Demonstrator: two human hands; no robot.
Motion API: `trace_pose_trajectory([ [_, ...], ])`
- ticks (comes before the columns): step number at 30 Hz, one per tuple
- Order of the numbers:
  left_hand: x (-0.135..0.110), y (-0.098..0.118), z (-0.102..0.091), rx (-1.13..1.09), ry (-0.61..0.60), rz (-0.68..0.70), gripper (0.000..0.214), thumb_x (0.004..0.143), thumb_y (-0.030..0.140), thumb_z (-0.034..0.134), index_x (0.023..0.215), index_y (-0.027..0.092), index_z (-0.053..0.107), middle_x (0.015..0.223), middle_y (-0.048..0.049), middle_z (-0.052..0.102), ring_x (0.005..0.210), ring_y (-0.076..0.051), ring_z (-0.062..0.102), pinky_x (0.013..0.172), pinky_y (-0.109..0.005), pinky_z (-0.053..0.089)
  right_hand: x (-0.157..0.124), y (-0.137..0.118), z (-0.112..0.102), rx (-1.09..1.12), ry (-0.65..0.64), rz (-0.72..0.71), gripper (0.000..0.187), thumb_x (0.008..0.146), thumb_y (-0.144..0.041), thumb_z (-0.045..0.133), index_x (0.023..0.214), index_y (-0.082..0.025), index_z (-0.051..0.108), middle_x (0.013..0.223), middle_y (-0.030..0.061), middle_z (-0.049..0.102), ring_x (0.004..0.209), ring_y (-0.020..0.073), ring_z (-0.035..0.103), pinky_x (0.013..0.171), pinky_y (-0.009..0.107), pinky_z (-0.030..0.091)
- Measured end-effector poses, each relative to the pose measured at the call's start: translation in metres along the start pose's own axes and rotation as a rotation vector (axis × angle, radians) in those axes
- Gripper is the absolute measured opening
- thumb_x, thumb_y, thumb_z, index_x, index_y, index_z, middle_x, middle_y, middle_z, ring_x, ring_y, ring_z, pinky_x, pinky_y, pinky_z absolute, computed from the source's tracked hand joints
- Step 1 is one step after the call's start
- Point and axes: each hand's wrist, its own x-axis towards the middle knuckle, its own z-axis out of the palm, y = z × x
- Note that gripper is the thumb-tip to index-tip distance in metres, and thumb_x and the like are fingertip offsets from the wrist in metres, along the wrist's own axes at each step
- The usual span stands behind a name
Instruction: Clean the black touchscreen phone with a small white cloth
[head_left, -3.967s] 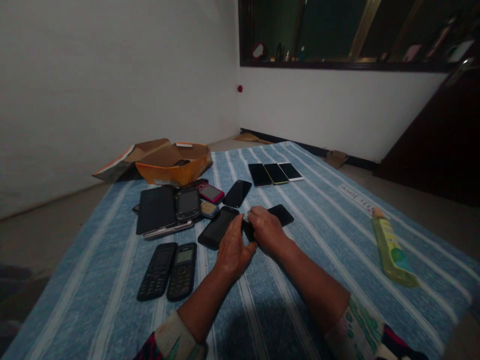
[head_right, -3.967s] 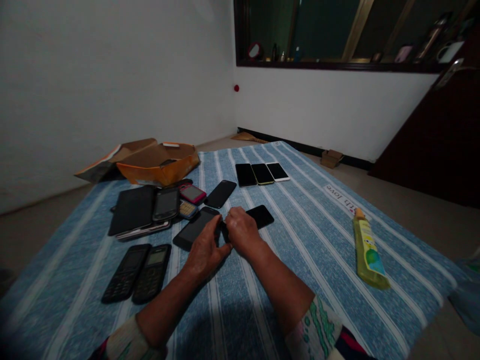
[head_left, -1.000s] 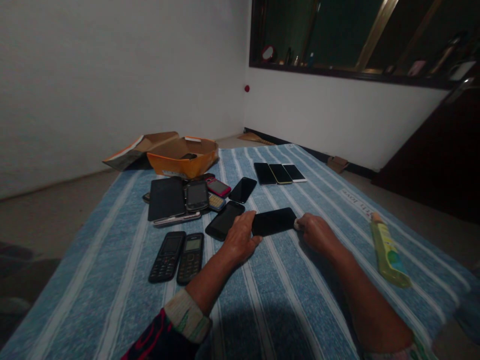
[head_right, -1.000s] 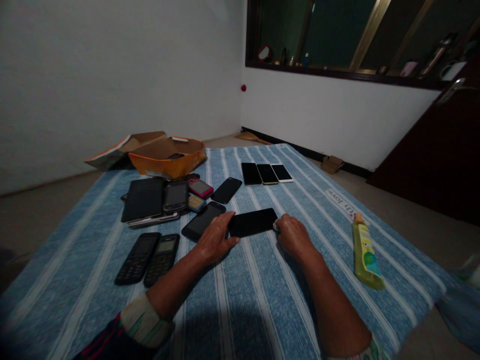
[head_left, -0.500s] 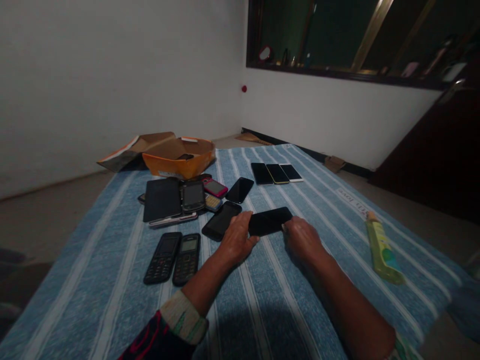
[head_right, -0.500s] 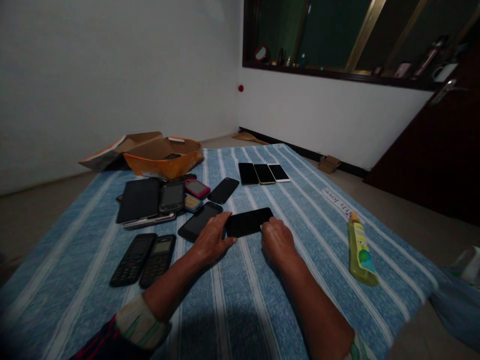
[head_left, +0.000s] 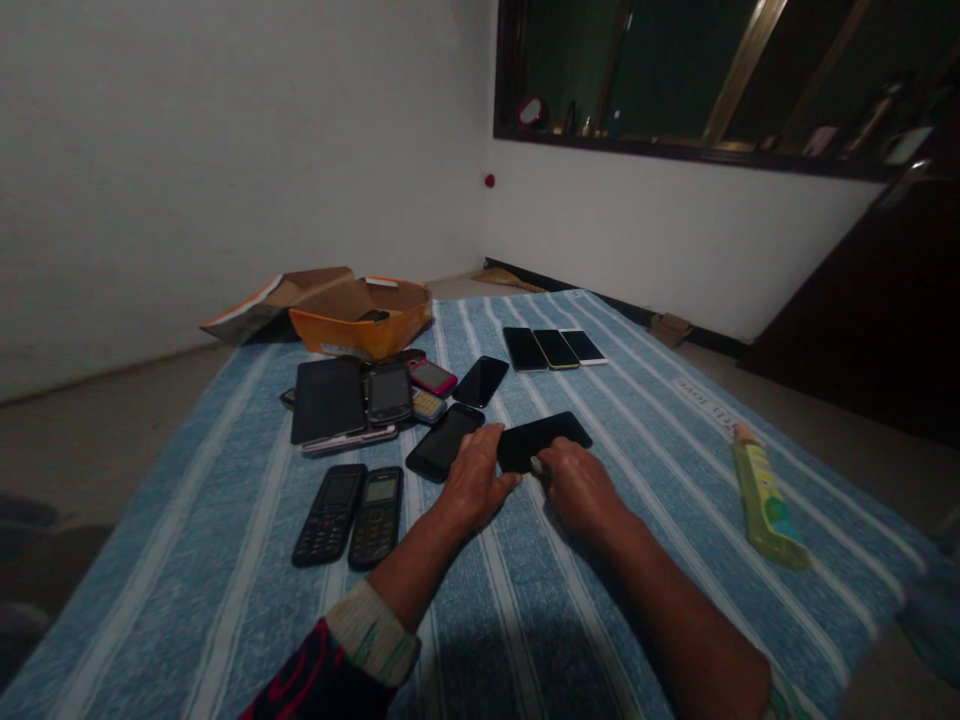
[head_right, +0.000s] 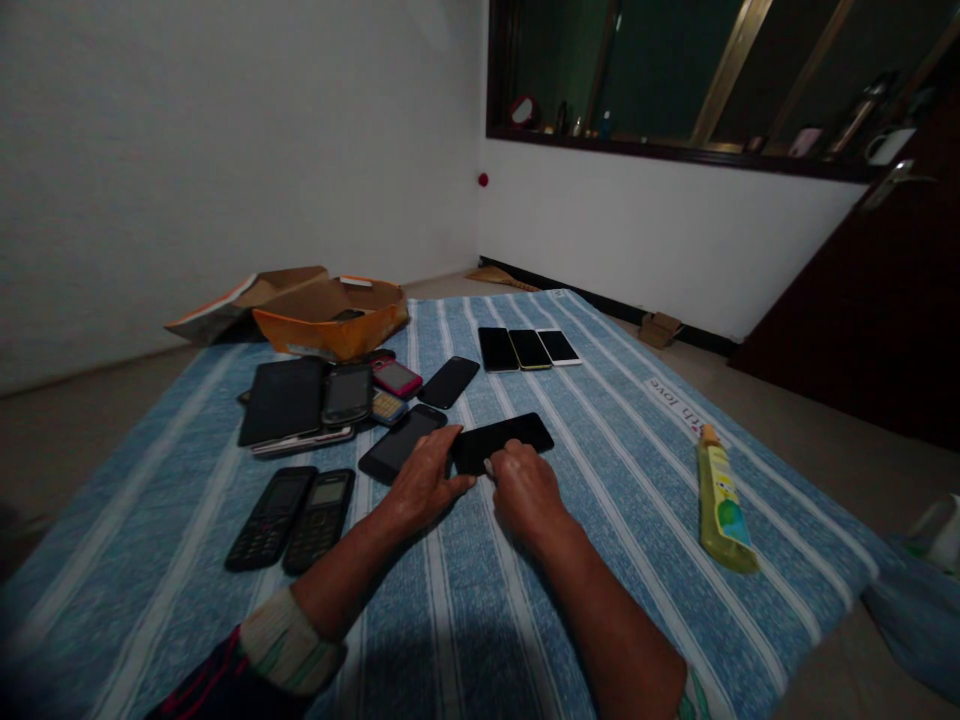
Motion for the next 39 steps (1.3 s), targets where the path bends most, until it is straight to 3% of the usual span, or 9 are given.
trace_pose_trajectory([
  [6,0.001,0.001,-0.001,0.022,-0.017,-0.013,0.064,0.071,0.021,0.069,0.13,0.015,0.044,0.128,-0.012,0.055,0.117,-0.031,0.051,0.1,-0.046,0.043,0.008,0.022,-0.003,-0.059,0.047,0.158,0.032,0.096,-0.017,0.037,0.098,-0.014,0.069,0.101,0.0126,0.063,0.097,0.0212,0.058,0.077,0.029,0.04],
  [18,0.003,-0.005,-0.01,0.045,-0.069,0.039,0.062,0.07,0.018,0.064,0.13,0.014,0.045,0.123,-0.013,0.058,0.114,-0.03,0.054,0.1,-0.046,0.043,-0.002,-0.032,0.01,-0.008,0.056,-0.079,0.027,0.09,-0.008,0.042,0.098,-0.013,0.067,0.101,0.0123,0.063,0.096,0.0228,0.055,0.079,0.031,0.043],
  [27,0.002,-0.006,-0.016,-0.034,-0.121,0.024,0.078,0.063,0.023,0.072,0.135,0.017,0.041,0.126,-0.0118,0.057,0.119,-0.033,0.052,0.102,-0.05,0.042,0.004,-0.014,0.005,0.035,0.05,-0.015,0.026,0.09,-0.012,0.044,0.1,-0.015,0.068,0.101,0.0117,0.062,0.097,0.0212,0.056,0.08,0.031,0.042],
  [35,0.004,-0.015,-0.014,-0.035,-0.146,0.099,0.081,0.062,0.018,0.067,0.138,0.014,0.039,0.135,-0.0156,0.051,0.125,-0.033,0.049,0.107,-0.049,0.039,0.002,-0.038,0.012,0.08,0.043,-0.114,0.027,0.087,-0.008,0.043,0.094,-0.015,0.068,0.1,0.0108,0.063,0.095,0.0213,0.056,0.079,0.03,0.041],
  [39,0.003,-0.016,-0.014,-0.053,-0.14,0.098,0.083,0.061,0.018,0.069,0.138,0.015,0.039,0.132,-0.0152,0.054,0.123,-0.034,0.052,0.105,-0.05,0.04,0.003,-0.034,0.012,0.126,0.048,-0.113,0.025,0.088,-0.011,0.045,0.096,-0.016,0.068,0.099,0.0096,0.063,0.093,0.0206,0.056,0.077,0.03,0.041],
])
